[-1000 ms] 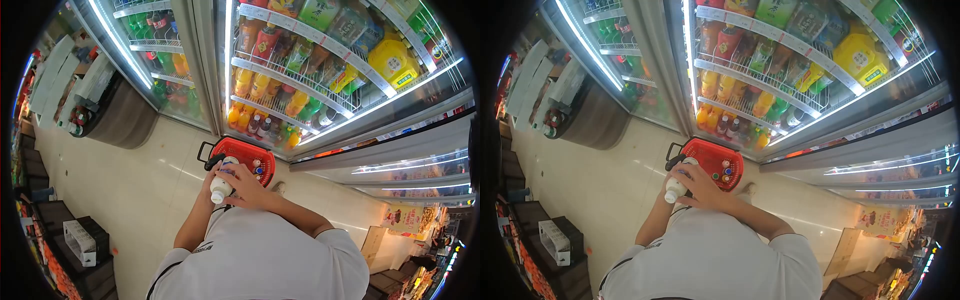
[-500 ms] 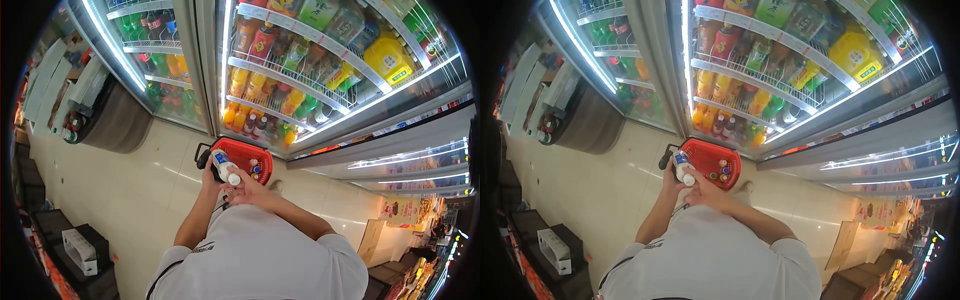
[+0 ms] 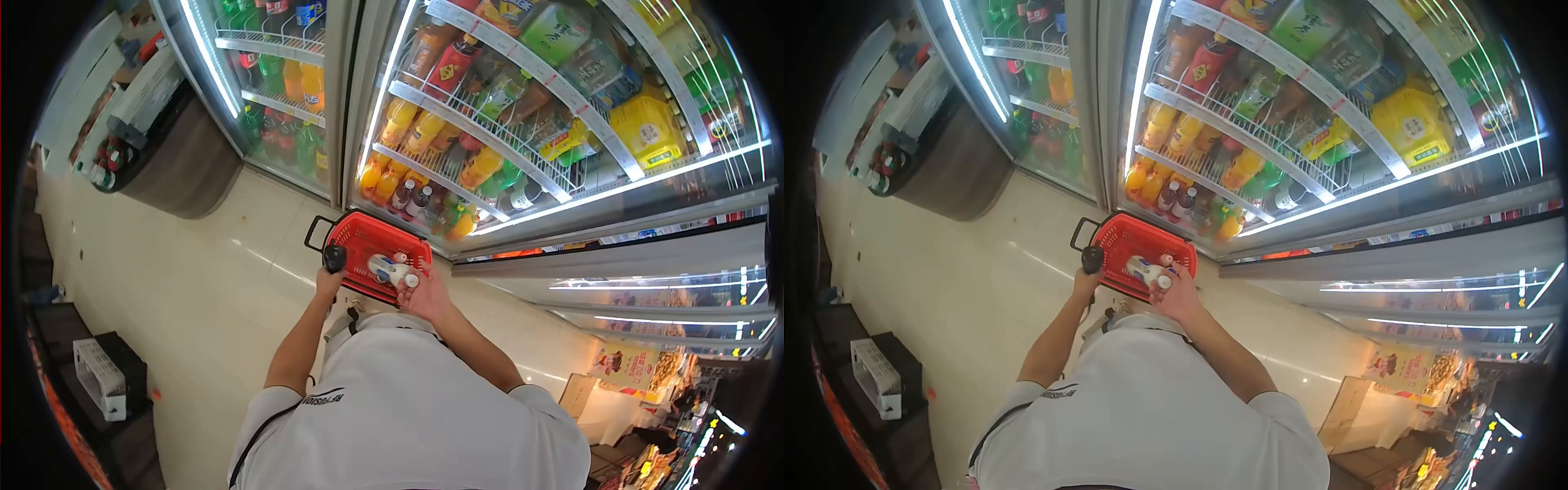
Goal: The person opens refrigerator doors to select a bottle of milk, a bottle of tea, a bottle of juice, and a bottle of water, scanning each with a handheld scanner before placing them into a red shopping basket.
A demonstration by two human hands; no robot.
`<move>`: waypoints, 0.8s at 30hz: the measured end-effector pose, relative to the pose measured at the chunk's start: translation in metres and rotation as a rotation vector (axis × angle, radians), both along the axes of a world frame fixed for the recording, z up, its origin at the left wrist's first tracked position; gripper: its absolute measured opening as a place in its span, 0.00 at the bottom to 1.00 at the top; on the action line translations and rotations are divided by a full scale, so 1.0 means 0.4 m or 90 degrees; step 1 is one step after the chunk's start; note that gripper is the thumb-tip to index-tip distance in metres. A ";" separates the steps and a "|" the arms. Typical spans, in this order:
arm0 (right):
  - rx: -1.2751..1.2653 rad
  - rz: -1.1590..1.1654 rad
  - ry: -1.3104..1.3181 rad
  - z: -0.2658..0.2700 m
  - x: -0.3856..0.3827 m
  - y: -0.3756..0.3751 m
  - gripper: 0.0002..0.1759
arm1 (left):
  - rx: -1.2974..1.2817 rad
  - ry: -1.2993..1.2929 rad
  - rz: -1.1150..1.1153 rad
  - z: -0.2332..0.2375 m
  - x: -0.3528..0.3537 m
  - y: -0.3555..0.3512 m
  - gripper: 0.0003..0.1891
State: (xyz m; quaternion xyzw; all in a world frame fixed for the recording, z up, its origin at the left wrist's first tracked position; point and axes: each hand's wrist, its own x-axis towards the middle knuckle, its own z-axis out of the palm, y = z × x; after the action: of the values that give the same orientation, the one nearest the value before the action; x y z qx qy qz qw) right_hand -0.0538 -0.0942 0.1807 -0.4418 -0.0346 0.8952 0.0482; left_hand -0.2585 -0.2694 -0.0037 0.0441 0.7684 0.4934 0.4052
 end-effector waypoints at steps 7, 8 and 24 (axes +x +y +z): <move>0.146 0.064 -0.205 -0.343 0.279 0.099 0.19 | -0.273 0.134 -0.273 -0.020 0.108 -0.139 0.24; 0.176 0.087 -0.282 -0.378 0.332 0.111 0.19 | -0.274 0.129 -0.291 -0.033 0.131 -0.151 0.24; 0.302 0.437 -0.558 -0.346 0.641 0.131 0.11 | -0.388 0.074 -0.342 -0.063 0.332 -0.190 0.20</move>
State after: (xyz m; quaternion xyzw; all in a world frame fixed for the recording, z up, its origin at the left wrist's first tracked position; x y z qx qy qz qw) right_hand 0.2026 -0.0418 0.0423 -0.7103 -0.3906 0.5618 -0.1653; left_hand -0.1256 -0.3453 -0.0291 0.1489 0.8622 0.1162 0.4700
